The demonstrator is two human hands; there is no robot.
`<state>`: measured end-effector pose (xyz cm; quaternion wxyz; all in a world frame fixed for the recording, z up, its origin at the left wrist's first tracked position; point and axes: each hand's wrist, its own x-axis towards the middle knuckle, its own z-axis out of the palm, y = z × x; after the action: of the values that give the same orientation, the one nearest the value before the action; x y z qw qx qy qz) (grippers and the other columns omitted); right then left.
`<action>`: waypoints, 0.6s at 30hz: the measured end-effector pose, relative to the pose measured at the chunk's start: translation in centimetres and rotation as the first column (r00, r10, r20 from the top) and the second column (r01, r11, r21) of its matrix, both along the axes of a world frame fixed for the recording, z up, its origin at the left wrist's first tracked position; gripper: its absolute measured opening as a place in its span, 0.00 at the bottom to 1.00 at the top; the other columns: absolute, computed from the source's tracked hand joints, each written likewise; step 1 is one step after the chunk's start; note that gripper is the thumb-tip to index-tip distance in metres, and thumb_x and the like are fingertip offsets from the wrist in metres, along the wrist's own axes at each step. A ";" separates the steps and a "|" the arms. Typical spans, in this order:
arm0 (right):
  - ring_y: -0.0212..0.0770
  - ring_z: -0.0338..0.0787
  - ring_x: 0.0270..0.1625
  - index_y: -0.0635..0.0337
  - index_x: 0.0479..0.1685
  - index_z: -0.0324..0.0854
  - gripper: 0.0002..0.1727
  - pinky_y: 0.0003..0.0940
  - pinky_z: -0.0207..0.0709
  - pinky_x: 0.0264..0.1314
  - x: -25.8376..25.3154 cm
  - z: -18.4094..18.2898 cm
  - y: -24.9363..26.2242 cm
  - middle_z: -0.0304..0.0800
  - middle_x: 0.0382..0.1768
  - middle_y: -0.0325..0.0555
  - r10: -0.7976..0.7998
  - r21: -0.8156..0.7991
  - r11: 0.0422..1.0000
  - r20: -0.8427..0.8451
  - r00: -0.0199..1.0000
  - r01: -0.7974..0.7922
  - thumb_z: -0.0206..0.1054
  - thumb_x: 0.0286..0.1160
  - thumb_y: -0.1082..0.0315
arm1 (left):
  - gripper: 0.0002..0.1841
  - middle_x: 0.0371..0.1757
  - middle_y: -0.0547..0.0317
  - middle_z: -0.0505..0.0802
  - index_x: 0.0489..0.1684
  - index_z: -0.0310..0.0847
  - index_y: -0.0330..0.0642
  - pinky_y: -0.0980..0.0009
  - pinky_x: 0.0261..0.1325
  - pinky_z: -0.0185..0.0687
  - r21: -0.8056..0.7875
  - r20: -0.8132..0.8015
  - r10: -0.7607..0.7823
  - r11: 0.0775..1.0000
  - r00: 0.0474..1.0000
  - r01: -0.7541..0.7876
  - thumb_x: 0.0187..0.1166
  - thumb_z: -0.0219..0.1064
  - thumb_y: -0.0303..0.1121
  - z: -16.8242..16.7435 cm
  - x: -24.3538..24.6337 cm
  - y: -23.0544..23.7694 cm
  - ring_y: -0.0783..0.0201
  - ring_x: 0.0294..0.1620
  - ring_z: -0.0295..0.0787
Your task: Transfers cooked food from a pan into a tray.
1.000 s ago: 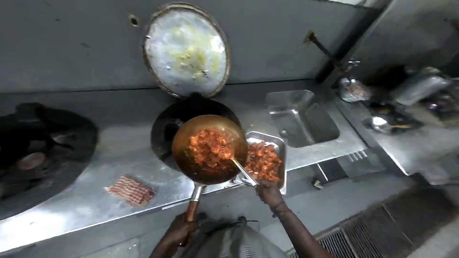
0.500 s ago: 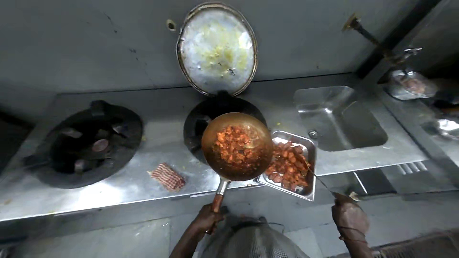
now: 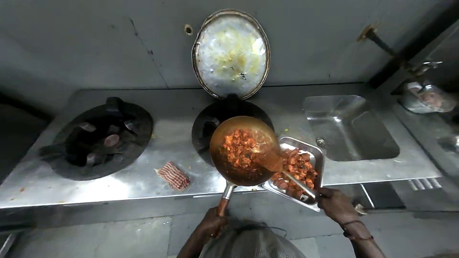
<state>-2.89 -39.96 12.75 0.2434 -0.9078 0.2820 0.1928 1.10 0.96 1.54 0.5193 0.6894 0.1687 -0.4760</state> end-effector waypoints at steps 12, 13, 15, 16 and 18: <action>0.41 0.84 0.29 0.61 0.58 0.86 0.15 0.41 0.80 0.34 7.2 -8.1 12.1 0.89 0.35 0.49 -0.082 0.359 0.926 -0.103 0.991 0.114 0.59 0.87 0.63 | 0.20 0.28 0.55 0.85 0.58 0.75 0.35 0.66 0.23 0.82 -0.006 0.054 -0.054 0.999 0.997 0.054 0.72 0.76 0.32 -1.6 -0.2 0.5 0.63 0.19 0.81; 0.45 0.86 0.33 0.60 0.59 0.87 0.15 0.45 0.82 0.38 8.5 -8.4 13.2 0.90 0.38 0.51 -0.084 0.333 0.937 -0.075 0.994 0.105 0.61 0.86 0.63 | 0.20 0.29 0.54 0.86 0.57 0.75 0.35 0.66 0.24 0.82 0.005 0.056 -0.060 0.998 0.997 0.060 0.72 0.76 0.32 -1.4 -0.1 0.4 0.63 0.19 0.82; 0.54 0.90 0.43 0.59 0.54 0.90 0.13 0.57 0.82 0.49 10.3 -8.2 14.5 0.92 0.43 0.57 -0.082 0.276 0.958 0.005 0.997 0.077 0.63 0.85 0.62 | 0.20 0.31 0.54 0.86 0.58 0.75 0.35 0.65 0.27 0.84 0.023 0.049 -0.075 0.997 0.996 0.074 0.73 0.75 0.32 -1.0 0.0 0.5 0.62 0.21 0.83; 0.57 0.91 0.45 0.59 0.52 0.91 0.13 0.59 0.81 0.51 10.7 -8.1 14.6 0.92 0.44 0.59 -0.081 0.253 0.965 0.046 0.996 0.067 0.64 0.84 0.63 | 0.20 0.32 0.53 0.86 0.59 0.75 0.35 0.65 0.27 0.84 0.032 0.049 -0.084 0.996 0.995 0.083 0.73 0.75 0.32 -0.8 0.1 0.5 0.62 0.22 0.83; 0.58 0.92 0.48 0.58 0.52 0.91 0.12 0.61 0.82 0.54 10.9 -8.4 13.7 0.93 0.45 0.59 -0.051 0.226 0.974 0.095 0.994 0.029 0.64 0.84 0.64 | 0.20 0.32 0.52 0.87 0.59 0.75 0.34 0.65 0.27 0.85 0.041 0.060 -0.099 0.995 0.993 0.096 0.73 0.75 0.32 -0.7 0.2 0.5 0.62 0.22 0.84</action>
<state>8.05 -26.30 4.39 0.3621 -0.8772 0.2641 0.1725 1.27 1.51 0.81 0.4873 0.7208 0.1277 -0.4761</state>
